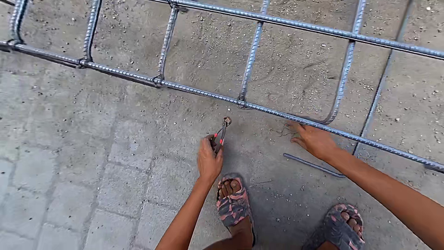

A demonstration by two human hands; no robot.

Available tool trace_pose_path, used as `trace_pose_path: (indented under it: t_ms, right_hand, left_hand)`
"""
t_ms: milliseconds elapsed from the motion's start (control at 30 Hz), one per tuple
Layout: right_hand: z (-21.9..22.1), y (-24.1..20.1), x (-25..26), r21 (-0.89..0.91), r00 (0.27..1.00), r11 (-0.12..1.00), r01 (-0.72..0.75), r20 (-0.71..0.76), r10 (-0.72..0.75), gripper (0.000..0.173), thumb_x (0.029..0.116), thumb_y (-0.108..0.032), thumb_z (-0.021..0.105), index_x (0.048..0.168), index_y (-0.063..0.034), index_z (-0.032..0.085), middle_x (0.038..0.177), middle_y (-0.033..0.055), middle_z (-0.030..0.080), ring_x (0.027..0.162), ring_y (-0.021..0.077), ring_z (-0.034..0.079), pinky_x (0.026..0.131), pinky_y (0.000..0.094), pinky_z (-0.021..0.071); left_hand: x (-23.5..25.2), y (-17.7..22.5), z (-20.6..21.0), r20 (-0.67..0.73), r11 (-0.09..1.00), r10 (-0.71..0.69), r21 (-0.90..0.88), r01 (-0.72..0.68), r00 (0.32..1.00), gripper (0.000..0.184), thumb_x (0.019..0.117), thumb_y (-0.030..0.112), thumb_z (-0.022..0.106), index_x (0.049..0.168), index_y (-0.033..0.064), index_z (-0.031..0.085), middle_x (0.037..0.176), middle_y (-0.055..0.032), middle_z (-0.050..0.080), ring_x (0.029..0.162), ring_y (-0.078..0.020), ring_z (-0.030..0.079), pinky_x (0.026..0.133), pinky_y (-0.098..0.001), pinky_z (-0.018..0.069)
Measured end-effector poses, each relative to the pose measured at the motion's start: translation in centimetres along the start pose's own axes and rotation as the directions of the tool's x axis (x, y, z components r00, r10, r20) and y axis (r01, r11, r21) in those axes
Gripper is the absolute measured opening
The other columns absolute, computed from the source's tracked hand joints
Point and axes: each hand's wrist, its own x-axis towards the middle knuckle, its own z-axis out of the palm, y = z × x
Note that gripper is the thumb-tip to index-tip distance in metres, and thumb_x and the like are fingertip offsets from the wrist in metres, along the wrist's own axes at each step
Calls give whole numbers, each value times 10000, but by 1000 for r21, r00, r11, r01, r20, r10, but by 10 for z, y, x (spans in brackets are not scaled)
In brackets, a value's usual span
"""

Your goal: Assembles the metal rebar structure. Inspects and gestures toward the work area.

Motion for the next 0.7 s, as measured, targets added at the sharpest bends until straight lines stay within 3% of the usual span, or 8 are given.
trace_pose_path:
  t_ms: [67,133,200,267,367,467,600,700]
  right_hand:
    - [3,2,3,7,994,995,104,-36,-104,539,967,-278,714,1453,-103,558,1329,244,629,1205,448,630,950,604,531]
    - [2,4,6,-17,982,983,184,37,-183,602,993,-143,652,1559,-198,453,1461,254,534,1260,453,596,981,604,510]
    - [2,5,11,-53,975,977,208,92,-203,664,982,-7,587,1585,-226,415,1519,239,484,1301,434,571,1001,578,503]
    - [5,5,16,-64,977,978,197,95,-190,533,982,21,585,1495,-113,526,1441,217,561,1257,399,611,1003,543,520]
    - [10,12,12,-82,980,978,193,69,-187,304,945,1,658,1248,-11,655,1219,195,672,1092,354,695,899,501,580]
    - [17,13,8,-79,980,977,200,28,-198,207,908,-30,697,1114,-10,689,1053,161,680,963,321,711,820,476,601]
    - [3,6,3,62,997,996,63,50,-66,200,953,-64,662,1142,-21,710,1050,160,703,966,329,715,881,510,584]
    - [-14,-14,-3,316,999,948,-44,13,42,142,946,-86,679,1061,-28,740,950,135,705,860,286,711,786,486,596]
  left_hand:
    - [8,-16,-9,-18,998,-47,28,48,999,422,943,150,691,1260,-100,567,933,-226,637,784,-366,636,722,-544,526]
    - [17,-33,-16,-14,994,-53,94,54,998,443,943,178,721,1272,-75,566,974,-235,630,818,-384,644,729,-561,534]
    - [27,-44,-22,-2,986,-19,167,19,1000,551,909,267,781,1309,-48,568,1090,-263,636,975,-430,646,842,-595,528]
    - [32,-43,-28,15,975,34,219,-36,999,731,860,331,820,1426,-19,516,1335,-314,561,1240,-507,541,1011,-662,437]
    - [24,-25,-17,14,972,134,194,-134,991,683,924,315,733,1462,-17,476,1458,-308,478,1362,-518,440,1087,-670,366]
    - [3,2,0,26,978,203,39,-204,979,558,974,263,646,1429,-30,510,1419,-281,518,1322,-454,498,1077,-599,421]
    - [-13,43,23,112,925,302,-276,-262,947,348,973,138,623,1263,-56,618,1237,-225,659,1136,-316,664,981,-486,536]
    - [-17,72,30,324,817,104,-566,105,940,374,947,72,653,1300,-36,591,1171,-137,678,1039,-170,693,927,-340,576]
